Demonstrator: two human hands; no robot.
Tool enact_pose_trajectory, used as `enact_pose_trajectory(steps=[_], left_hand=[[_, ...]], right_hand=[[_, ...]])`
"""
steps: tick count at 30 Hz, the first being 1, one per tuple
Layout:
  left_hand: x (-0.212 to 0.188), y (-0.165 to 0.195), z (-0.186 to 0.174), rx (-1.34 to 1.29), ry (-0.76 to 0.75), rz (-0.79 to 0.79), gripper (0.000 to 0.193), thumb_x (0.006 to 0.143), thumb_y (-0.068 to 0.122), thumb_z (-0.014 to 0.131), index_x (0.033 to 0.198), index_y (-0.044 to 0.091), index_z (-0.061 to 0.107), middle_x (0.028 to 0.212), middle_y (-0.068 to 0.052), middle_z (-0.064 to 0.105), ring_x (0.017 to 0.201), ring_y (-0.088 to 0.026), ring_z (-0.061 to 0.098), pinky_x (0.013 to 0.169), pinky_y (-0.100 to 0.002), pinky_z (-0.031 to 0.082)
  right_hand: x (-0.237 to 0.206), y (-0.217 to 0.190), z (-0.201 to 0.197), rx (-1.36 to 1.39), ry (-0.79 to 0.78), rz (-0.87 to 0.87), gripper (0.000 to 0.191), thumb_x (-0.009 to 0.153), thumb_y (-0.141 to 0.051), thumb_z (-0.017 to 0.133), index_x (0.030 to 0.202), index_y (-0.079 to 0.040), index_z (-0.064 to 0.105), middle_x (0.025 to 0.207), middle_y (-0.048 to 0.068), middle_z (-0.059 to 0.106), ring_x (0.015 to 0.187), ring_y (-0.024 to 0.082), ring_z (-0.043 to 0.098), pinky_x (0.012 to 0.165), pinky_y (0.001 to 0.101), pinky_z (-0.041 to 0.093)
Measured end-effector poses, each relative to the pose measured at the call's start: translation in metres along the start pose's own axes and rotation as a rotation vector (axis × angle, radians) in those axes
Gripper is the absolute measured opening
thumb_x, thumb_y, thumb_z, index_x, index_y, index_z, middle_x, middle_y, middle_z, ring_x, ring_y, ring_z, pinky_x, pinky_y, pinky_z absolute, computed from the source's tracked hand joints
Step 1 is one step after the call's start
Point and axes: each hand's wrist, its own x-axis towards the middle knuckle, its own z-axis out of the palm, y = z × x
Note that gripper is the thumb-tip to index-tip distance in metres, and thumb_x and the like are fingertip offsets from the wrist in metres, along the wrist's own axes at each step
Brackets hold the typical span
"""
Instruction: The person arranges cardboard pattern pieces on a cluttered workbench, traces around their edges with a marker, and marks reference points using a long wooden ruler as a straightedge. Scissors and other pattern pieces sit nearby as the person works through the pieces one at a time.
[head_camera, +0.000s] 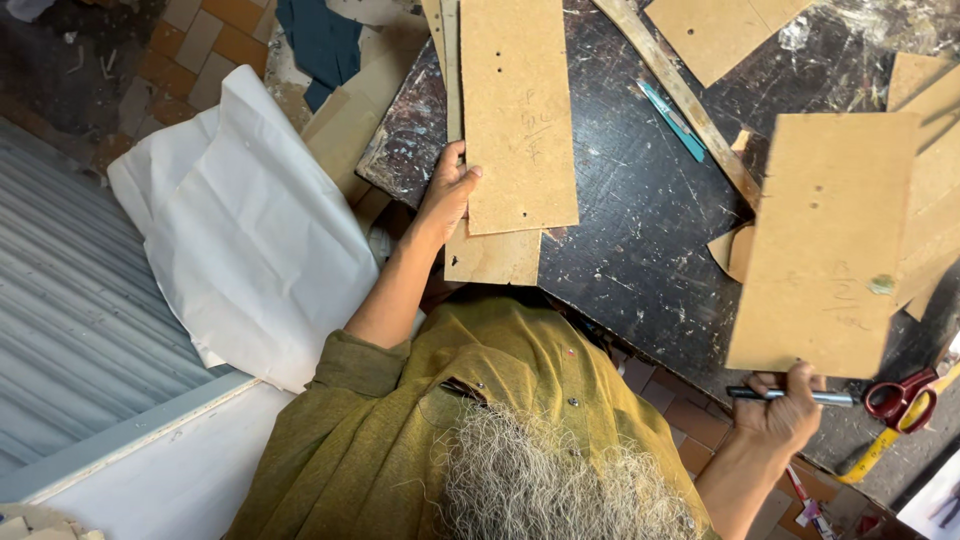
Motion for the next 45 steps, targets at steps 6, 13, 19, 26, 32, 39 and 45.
enact_pose_trajectory(steps=[6,13,19,26,32,39,45], left_hand=[[-0.002,0.011,0.007,0.029,0.033,-0.049,0.047,0.103,0.005,0.052,0.147,0.009,0.037,0.125,-0.016,0.065,0.112,-0.018,0.063,0.094,-0.031,0.054],[-0.039,-0.006,0.063,-0.168,-0.056,-0.053,0.046,0.104,0.005,0.054,0.147,0.009,0.038,0.116,-0.017,0.068,0.099,-0.02,0.067,0.078,-0.033,0.059],[-0.085,-0.012,0.125,-0.016,-0.239,-0.203,0.045,0.103,0.013,0.058,0.144,0.011,0.04,0.124,-0.013,0.065,0.103,-0.019,0.069,0.079,-0.033,0.063],[-0.123,0.017,0.025,0.815,0.29,0.385,0.03,0.099,0.03,0.068,0.116,0.006,0.063,0.098,-0.013,0.073,0.084,-0.022,0.074,0.072,-0.03,0.058],[-0.134,0.004,-0.033,0.648,0.126,-0.039,0.025,0.097,0.023,0.075,0.103,0.002,0.064,0.083,-0.007,0.067,0.066,-0.014,0.06,0.052,-0.028,0.046],[-0.116,-0.023,0.026,0.103,-0.01,-0.31,0.015,0.095,0.012,0.071,0.099,0.0,0.062,0.08,-0.007,0.073,0.062,-0.011,0.07,0.05,-0.021,0.051],[-0.072,-0.05,0.096,-0.059,-0.021,-0.292,0.019,0.096,0.011,0.067,0.107,-0.002,0.06,0.087,-0.012,0.074,0.071,-0.018,0.076,0.056,-0.022,0.058]], right_hand=[[-0.024,-0.022,0.038,-0.606,0.174,0.039,0.011,0.104,-0.017,0.064,0.101,-0.007,0.065,0.084,0.003,0.072,0.056,0.006,0.058,0.042,0.0189,0.042],[-0.064,0.025,0.079,-1.11,-0.177,-0.014,0.018,0.094,-0.008,0.075,0.089,-0.007,0.058,0.076,0.006,0.058,0.059,0.014,0.051,0.049,0.0273,0.042],[-0.067,0.078,0.121,-0.655,-0.477,0.234,0.011,0.097,-0.012,0.069,0.097,-0.001,0.068,0.078,0.01,0.062,0.049,0.013,0.05,0.039,0.025,0.04],[-0.046,0.048,0.06,-0.408,-0.171,0.086,0.009,0.095,0.0,0.07,0.099,-0.004,0.062,0.088,0.006,0.066,0.058,0.011,0.056,0.039,0.0215,0.042],[-0.031,0.036,0.003,-0.059,-0.301,0.105,0.015,0.104,-0.007,0.071,0.108,0.002,0.06,0.095,0.012,0.068,0.064,0.014,0.059,0.046,0.0207,0.044],[-0.025,0.008,-0.02,-0.082,-0.215,-0.207,0.02,0.097,0.007,0.076,0.11,-0.004,0.066,0.095,0.01,0.069,0.062,0.011,0.059,0.045,0.023,0.045],[-0.013,-0.02,-0.066,-0.474,-0.366,-0.454,0.037,0.088,0.01,0.066,0.122,-0.003,0.071,0.115,0.006,0.07,0.1,0.01,0.069,0.09,0.0295,0.061]])
